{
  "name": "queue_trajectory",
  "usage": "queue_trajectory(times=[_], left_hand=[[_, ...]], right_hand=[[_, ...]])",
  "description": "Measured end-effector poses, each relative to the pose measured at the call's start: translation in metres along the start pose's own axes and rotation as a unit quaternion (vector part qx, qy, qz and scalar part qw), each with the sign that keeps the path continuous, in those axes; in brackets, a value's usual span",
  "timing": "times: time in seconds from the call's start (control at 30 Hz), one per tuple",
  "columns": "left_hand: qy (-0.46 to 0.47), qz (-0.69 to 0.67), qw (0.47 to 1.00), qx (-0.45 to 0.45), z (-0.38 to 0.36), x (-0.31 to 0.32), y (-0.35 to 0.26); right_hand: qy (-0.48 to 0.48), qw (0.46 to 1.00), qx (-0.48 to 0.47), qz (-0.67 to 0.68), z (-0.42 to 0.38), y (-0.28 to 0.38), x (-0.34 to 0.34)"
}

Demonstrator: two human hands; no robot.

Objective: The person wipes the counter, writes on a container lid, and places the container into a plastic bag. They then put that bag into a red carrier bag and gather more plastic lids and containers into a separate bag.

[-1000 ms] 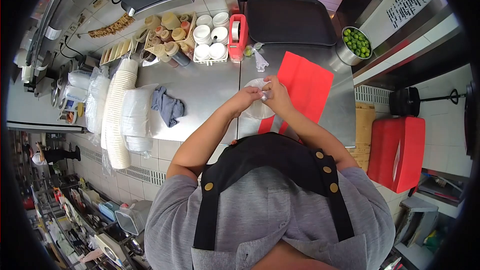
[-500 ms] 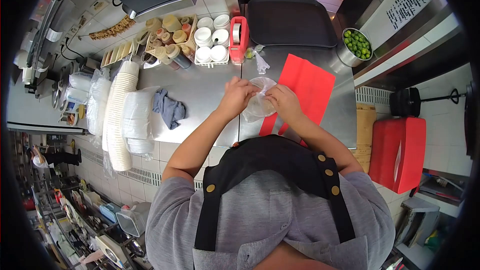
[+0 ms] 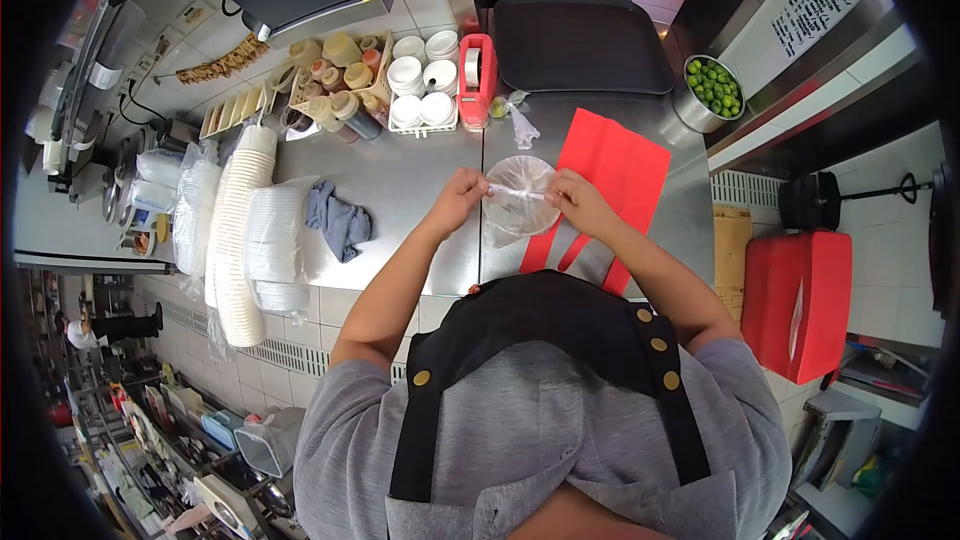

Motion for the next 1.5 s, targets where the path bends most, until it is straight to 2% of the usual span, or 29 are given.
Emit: queue_trajectory(times=[0.03,0.07,0.1,0.17,0.2,0.27,0.3,0.33,0.37,0.4,0.47,0.57,0.7,0.77,0.8,0.87,1.0,1.07,1.2,1.27,1.3,1.37,1.5], left_hand=[[0.011,-0.271,0.951,-0.149,0.000,0.007,-0.006],[0.021,-0.516,0.808,-0.284,-0.004,0.022,-0.010],[0.022,-0.516,0.808,-0.285,-0.003,0.027,-0.011],[0.032,-0.530,0.803,-0.269,0.001,0.034,-0.013],[0.037,-0.537,0.801,-0.262,0.003,0.037,-0.014],[0.048,-0.551,0.795,-0.248,0.005,0.044,-0.016],[0.049,-0.551,0.794,-0.250,0.006,0.048,-0.016],[0.068,-0.329,0.932,-0.140,0.013,0.044,-0.025],[0.082,-0.080,0.993,-0.017,0.016,0.042,-0.038],[0.083,-0.079,0.993,-0.017,0.016,0.041,-0.041],[0.105,0.091,0.990,-0.038,0.015,0.038,-0.050],[0.140,0.140,0.979,-0.047,0.007,0.037,-0.045],[0.088,0.141,0.986,-0.005,0.003,0.038,-0.039],[0.063,0.065,0.996,0.016,0.000,0.034,-0.044],[0.063,0.065,0.996,0.015,-0.004,0.034,-0.044],[0.053,0.003,0.997,0.057,-0.007,0.031,-0.049],[0.010,-0.046,0.998,0.042,-0.006,0.030,-0.056],[0.028,0.018,0.989,0.146,-0.003,0.031,-0.074],[-0.040,-0.012,0.977,0.211,0.004,0.041,-0.087],[0.001,-0.108,0.983,0.151,0.012,0.049,-0.072],[0.000,-0.109,0.982,0.152,0.014,0.053,-0.068],[-0.101,-0.158,0.982,-0.013,0.018,0.052,-0.047],[-0.125,-0.120,0.983,-0.057,0.018,0.051,-0.048]], right_hand=[[0.022,0.971,0.077,0.226,0.004,-0.002,0.009],[0.042,0.885,0.149,0.439,0.006,-0.003,0.020],[0.041,0.885,0.150,0.439,0.008,-0.001,0.022],[0.112,0.808,0.172,0.552,0.009,0.004,0.034],[0.113,0.808,0.172,0.553,0.012,0.002,0.039],[0.124,0.871,0.157,0.448,0.019,-0.002,0.047],[0.124,0.871,0.158,0.449,0.021,-0.004,0.051],[0.086,0.929,0.123,0.337,0.026,-0.002,0.042],[0.046,0.971,0.086,0.219,0.029,0.003,0.031],[0.045,0.971,0.086,0.219,0.029,0.004,0.024],[0.118,0.976,0.128,0.129,0.027,0.006,0.015],[0.151,0.971,0.135,0.126,0.021,-0.006,0.021],[0.152,0.967,0.175,0.106,0.016,-0.008,0.027],[0.108,0.931,0.149,0.314,0.013,-0.016,0.052],[0.109,0.931,0.149,0.314,0.010,-0.021,0.059],[0.023,0.931,0.103,0.349,0.012,-0.015,0.047],[-0.028,0.939,0.148,0.310,0.011,0.011,0.012],[-0.014,0.973,0.138,0.186,0.014,0.016,0.008],[-0.009,0.982,0.099,0.158,0.018,0.015,0.012],[-0.019,0.981,0.112,0.156,0.017,0.011,0.014],[-0.019,0.981,0.112,0.154,0.015,0.010,0.015],[-0.056,0.974,0.104,0.191,0.012,0.013,0.013],[-0.104,0.975,0.099,0.167,0.009,0.017,0.012]])
Point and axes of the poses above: each hand's wrist, its own z-axis towards the middle knuckle, its own x-axis out of the palm, y = z × x, the point moved 5 cm from there along z, towards the middle knuckle, and after that the axes turned 15 degrees about -z, right-handed, at the moved point
